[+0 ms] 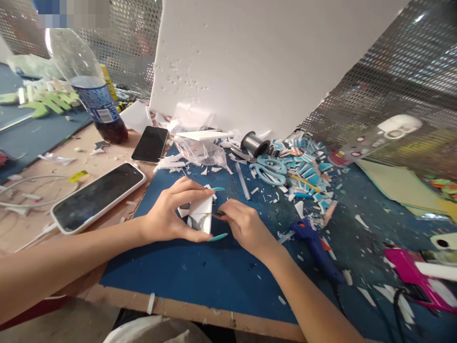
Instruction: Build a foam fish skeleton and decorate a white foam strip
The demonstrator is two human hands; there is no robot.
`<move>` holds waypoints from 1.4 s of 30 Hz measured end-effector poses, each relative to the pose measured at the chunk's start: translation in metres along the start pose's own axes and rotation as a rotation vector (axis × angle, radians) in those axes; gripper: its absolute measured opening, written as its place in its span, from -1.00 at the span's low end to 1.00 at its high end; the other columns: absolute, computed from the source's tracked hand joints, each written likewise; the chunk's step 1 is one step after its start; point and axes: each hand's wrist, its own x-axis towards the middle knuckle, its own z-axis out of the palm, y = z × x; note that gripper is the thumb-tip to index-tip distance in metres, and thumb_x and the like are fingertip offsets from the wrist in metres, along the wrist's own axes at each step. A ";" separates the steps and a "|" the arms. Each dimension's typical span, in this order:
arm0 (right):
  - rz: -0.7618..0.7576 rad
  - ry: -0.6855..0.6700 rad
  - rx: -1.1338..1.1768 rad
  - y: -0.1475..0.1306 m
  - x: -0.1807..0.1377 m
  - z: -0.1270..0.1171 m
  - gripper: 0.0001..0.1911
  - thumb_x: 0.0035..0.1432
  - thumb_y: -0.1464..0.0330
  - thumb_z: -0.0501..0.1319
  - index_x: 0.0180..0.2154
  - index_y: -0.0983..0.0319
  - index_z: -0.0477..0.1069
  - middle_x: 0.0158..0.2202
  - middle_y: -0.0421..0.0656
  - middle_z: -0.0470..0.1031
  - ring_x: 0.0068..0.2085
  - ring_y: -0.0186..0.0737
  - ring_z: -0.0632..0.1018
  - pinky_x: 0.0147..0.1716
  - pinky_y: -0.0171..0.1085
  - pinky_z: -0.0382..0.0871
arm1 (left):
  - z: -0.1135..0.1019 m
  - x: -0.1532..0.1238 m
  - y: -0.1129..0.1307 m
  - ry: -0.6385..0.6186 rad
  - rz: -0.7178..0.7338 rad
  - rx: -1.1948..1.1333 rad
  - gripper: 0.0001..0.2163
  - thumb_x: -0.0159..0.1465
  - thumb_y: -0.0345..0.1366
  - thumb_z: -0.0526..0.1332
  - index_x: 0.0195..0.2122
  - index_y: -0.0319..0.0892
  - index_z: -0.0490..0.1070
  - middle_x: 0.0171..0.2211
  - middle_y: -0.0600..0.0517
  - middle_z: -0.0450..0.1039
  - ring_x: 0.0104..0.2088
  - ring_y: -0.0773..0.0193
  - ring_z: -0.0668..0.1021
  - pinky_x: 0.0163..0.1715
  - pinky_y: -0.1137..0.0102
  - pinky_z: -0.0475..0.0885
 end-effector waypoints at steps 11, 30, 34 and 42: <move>-0.027 0.025 -0.077 0.000 -0.001 0.007 -0.75 0.25 0.54 -0.06 -0.41 0.21 0.28 -0.50 -0.16 0.35 -0.43 -0.24 0.37 -0.42 -0.25 0.31 | 0.002 0.000 0.002 0.021 -0.027 -0.032 -0.44 0.00 -0.04 0.41 -0.02 -0.21 0.41 -0.26 -0.08 0.47 -0.29 0.20 0.49 -0.27 0.28 0.43; -0.067 0.095 -0.169 -0.010 0.002 0.020 -0.74 0.19 0.59 -0.05 -0.46 0.23 0.27 -0.54 -0.16 0.33 -0.46 -0.23 0.34 -0.44 -0.26 0.31 | 0.008 0.000 0.008 0.063 -0.052 -0.057 -0.47 0.01 -0.06 0.40 -0.05 -0.23 0.42 -0.28 -0.08 0.47 -0.32 0.22 0.48 -0.27 0.29 0.40; -0.083 0.130 -0.161 -0.013 0.004 0.022 -0.74 0.19 0.59 -0.04 -0.46 0.25 0.29 -0.54 -0.15 0.35 -0.46 -0.23 0.36 -0.46 -0.27 0.33 | 0.009 -0.001 0.009 0.079 -0.058 -0.061 -0.46 0.01 -0.04 0.40 -0.04 -0.22 0.42 -0.29 -0.08 0.47 -0.33 0.21 0.48 -0.30 0.30 0.39; -0.101 0.157 -0.146 -0.014 0.004 0.025 -0.77 0.20 0.55 -0.02 -0.43 0.27 0.33 -0.51 -0.13 0.37 -0.45 -0.22 0.39 -0.50 -0.28 0.35 | 0.012 -0.003 0.010 0.093 -0.117 -0.105 -0.47 -0.01 -0.05 0.41 -0.05 -0.19 0.44 -0.29 -0.07 0.46 -0.32 0.20 0.47 -0.33 0.32 0.39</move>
